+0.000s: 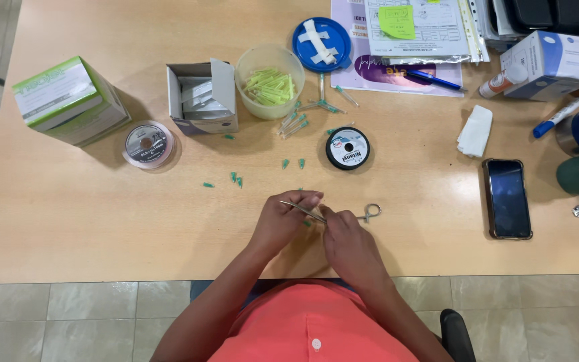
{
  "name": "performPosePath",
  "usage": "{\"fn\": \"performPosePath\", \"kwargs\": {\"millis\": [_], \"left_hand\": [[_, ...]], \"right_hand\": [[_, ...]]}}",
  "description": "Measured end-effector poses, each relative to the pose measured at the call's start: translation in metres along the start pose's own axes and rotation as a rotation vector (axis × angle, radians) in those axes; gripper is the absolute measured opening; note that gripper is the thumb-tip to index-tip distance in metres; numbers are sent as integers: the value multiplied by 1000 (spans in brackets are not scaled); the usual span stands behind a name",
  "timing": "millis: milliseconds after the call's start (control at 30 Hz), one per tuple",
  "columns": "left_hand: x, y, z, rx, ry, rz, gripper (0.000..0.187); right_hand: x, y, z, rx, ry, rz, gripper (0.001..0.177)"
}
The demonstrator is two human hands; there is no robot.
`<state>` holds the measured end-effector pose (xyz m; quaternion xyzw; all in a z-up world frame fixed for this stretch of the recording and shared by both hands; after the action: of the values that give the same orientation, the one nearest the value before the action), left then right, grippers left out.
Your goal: The person assembles small medical components on a table, using forceps to handle a thin filament and inserting it into a green plastic cap. They repeat this process with several items, placing the assembled units on the table.
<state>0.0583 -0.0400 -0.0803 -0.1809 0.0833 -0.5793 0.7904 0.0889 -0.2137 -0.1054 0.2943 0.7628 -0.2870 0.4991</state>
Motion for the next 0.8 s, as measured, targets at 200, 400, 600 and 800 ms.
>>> {"fn": "performPosePath", "kwargs": {"millis": [200,400,600,800], "left_hand": [[-9,-4,-15,9,-74,-134,36],[-10,-1,9,10,-73,34,27],[-20,-3,18,32,45,4,29],[-37,-2,16,30,59,200,18]], "right_hand": [[-37,15,-21,98,242,-170,55],[-20,11,-4,9,923,-261,54],[19,14,29,40,1506,-329,44],[5,-4,54,35,1601,-404,76]]}}
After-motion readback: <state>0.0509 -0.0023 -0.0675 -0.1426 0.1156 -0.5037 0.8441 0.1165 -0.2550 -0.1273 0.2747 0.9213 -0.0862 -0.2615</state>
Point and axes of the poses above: each hand's wrist, its own y-axis towards the middle knuckle, its own x-axis out of the palm, z = x × y, the point moved 2 cm from there along y, towards the middle knuckle, and after that the axes turned 4 degrees about -z, right-handed, at the moved point
